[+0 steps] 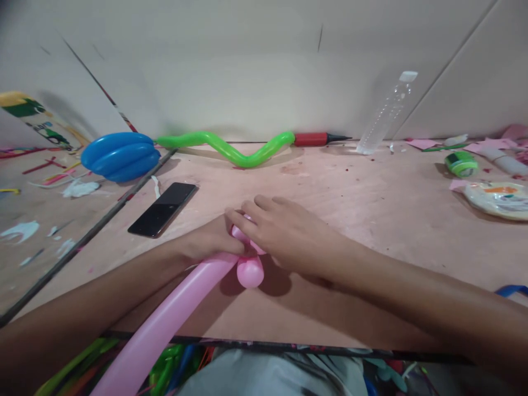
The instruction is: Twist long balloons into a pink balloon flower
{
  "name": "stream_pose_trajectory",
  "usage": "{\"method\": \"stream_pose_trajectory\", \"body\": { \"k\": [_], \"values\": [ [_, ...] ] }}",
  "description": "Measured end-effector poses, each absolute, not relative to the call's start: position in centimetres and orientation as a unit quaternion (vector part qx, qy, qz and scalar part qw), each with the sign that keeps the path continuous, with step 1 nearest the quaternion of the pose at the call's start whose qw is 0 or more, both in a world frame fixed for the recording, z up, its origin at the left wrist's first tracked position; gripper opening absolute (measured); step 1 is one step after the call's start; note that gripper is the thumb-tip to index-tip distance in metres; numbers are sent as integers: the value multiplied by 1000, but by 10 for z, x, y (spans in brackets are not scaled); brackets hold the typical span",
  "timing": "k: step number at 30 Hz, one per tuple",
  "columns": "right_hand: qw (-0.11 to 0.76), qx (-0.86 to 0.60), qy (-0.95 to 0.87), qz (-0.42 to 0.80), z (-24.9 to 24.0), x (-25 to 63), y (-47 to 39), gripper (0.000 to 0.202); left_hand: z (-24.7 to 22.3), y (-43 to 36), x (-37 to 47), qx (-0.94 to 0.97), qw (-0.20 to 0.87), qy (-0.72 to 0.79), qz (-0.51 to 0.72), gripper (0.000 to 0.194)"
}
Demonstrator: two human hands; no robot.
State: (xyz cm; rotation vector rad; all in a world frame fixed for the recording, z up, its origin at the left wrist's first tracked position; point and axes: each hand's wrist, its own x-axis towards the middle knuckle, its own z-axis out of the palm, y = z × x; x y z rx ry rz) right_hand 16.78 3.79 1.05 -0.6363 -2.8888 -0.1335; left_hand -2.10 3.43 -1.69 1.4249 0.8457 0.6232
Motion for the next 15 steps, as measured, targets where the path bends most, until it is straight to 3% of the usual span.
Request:
{"method": "stream_pose_trajectory", "body": {
  "k": [5,15],
  "values": [
    [68,-264,-958,-83,6,162,24,34,-15,31,-15,606,656,364,265,17],
    [60,-379,-908,-166,4,172,-3,23,0,12,-5,672,587,380,243,37]
  ]
}}
